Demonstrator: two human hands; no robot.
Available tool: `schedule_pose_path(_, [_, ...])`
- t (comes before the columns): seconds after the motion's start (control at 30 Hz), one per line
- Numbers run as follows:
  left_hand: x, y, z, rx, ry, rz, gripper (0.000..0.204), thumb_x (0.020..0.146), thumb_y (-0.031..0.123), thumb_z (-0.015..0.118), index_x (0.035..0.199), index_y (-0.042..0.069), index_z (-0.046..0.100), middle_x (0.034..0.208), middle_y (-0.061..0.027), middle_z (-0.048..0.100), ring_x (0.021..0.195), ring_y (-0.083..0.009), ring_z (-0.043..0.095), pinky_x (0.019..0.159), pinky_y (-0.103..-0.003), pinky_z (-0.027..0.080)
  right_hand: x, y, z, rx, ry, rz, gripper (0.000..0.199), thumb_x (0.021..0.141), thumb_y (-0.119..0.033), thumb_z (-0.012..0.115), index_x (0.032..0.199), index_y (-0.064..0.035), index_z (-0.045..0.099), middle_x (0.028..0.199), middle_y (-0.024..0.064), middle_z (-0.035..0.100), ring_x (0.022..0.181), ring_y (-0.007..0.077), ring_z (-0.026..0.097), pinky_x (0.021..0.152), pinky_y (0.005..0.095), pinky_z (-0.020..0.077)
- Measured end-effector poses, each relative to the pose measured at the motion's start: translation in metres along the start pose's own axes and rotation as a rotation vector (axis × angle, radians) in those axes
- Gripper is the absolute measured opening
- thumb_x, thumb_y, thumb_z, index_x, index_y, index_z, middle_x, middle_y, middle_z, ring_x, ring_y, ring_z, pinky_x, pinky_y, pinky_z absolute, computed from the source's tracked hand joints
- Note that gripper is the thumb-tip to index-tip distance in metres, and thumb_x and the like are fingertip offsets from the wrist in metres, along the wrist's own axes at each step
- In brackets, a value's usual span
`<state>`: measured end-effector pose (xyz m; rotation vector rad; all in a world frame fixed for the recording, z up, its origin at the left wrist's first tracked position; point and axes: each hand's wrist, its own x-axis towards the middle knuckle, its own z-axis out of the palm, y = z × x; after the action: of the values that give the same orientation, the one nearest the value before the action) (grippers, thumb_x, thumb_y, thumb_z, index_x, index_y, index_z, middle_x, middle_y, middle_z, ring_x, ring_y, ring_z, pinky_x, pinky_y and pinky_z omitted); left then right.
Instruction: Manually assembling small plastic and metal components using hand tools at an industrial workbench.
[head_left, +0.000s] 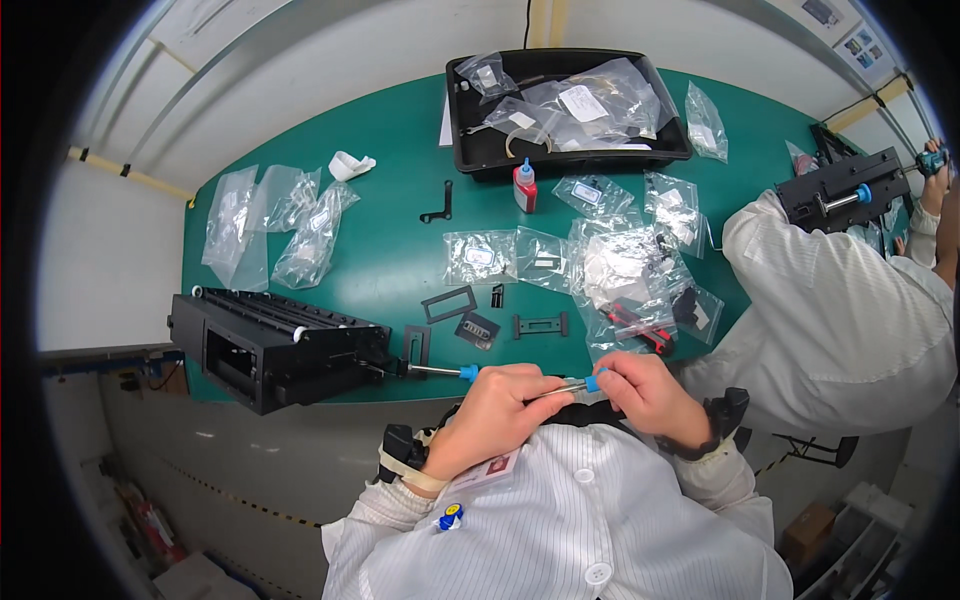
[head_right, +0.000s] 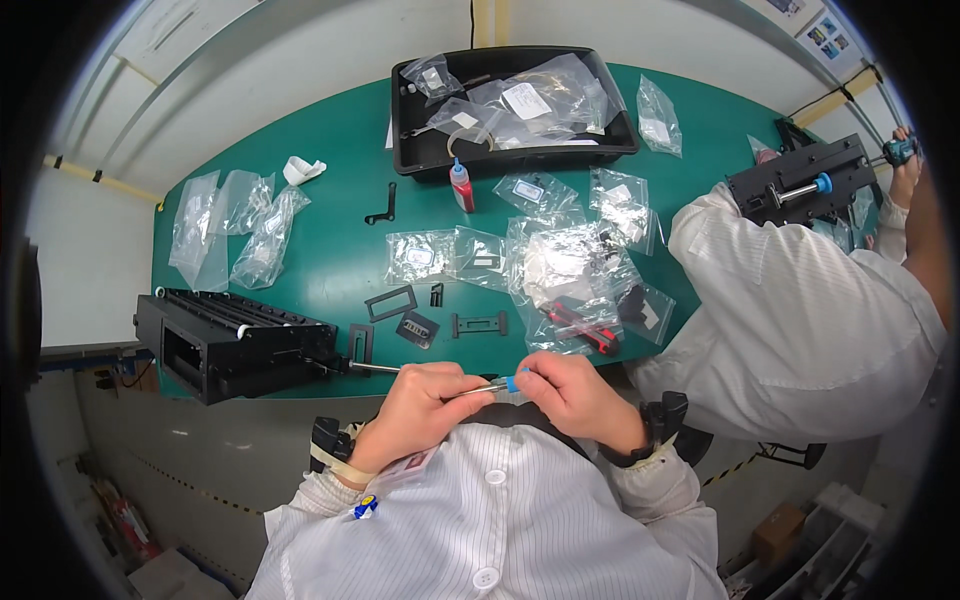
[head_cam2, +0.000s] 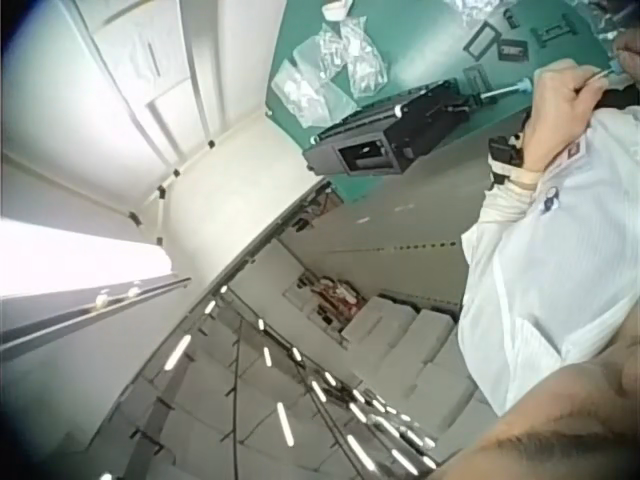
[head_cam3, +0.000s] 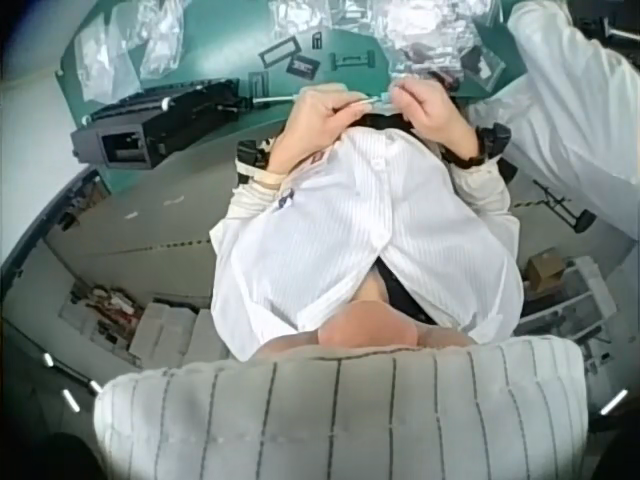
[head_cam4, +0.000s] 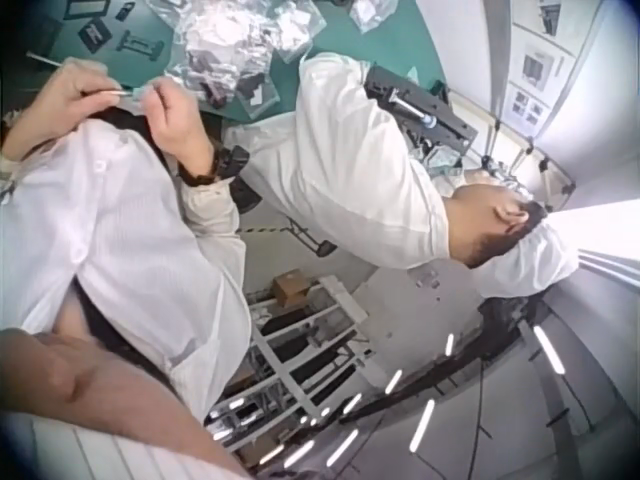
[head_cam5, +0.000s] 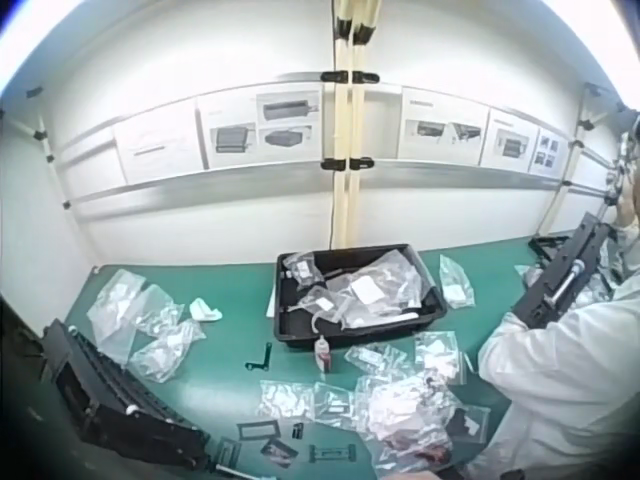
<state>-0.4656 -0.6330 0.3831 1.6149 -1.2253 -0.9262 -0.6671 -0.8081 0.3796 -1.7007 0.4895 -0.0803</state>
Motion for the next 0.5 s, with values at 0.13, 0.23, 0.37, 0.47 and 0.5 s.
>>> schedule_pose_path(0.13, [0.000,0.002,0.000,0.017,-0.002,0.011,0.016,0.096,0.016,0.081,0.106,0.003,0.084,0.071,-0.0116,0.065,0.064,-0.0245,0.063,0.059,-0.038,0.047,-0.002,0.005,-0.001,-0.036,-0.015,0.008,0.020,0.109,-0.017,0.067,0.110,0.0026,0.070,0.076,0.0083,0.063,0.067,0.0200,0.059,0.064,0.0351,0.0479])
schedule_pose_path(0.23, [-0.001,0.005,0.000,0.018,0.014,-0.018,0.016,0.097,0.016,0.080,0.106,0.003,0.084,0.071,-0.0121,0.066,0.064,-0.0252,0.064,0.059,-0.038,0.048,-0.003,0.008,-0.001,0.027,-0.012,-0.016,0.016,0.108,-0.012,0.068,0.115,0.0018,0.070,0.088,0.0085,0.067,0.072,0.0197,0.062,0.068,0.0332,0.0495])
schedule_pose_path(0.37, [-0.003,0.001,0.003,-0.009,0.019,-0.031,0.017,0.099,0.017,0.079,0.106,0.003,0.084,0.073,-0.0124,0.068,0.064,-0.0251,0.065,0.059,-0.038,0.049,0.000,0.008,-0.002,0.077,0.039,-0.153,0.025,0.097,0.000,0.075,0.122,0.0010,0.070,0.113,0.0107,0.068,0.089,0.0200,0.066,0.080,0.0324,0.0549])
schedule_pose_path(0.47, [-0.004,-0.001,0.004,-0.043,0.010,-0.073,0.018,0.101,0.018,0.078,0.107,0.003,0.084,0.073,-0.0125,0.069,0.064,-0.0236,0.065,0.059,-0.037,0.049,0.000,0.004,-0.010,-0.005,0.043,-0.249,0.037,0.089,0.006,0.078,0.125,0.0016,0.070,0.123,0.0131,0.067,0.105,0.0234,0.067,0.092,0.0341,0.0547])
schedule_pose_path(0.5, [-0.004,0.000,0.003,-0.043,0.008,-0.087,0.018,0.102,0.019,0.078,0.108,0.003,0.084,0.074,-0.0123,0.070,0.064,-0.0228,0.066,0.060,-0.036,0.049,-0.002,0.003,-0.012,0.008,0.025,-0.205,0.043,0.085,0.009,0.078,0.127,0.0025,0.070,0.126,0.0146,0.067,0.115,0.0265,0.066,0.100,0.0357,0.0530])
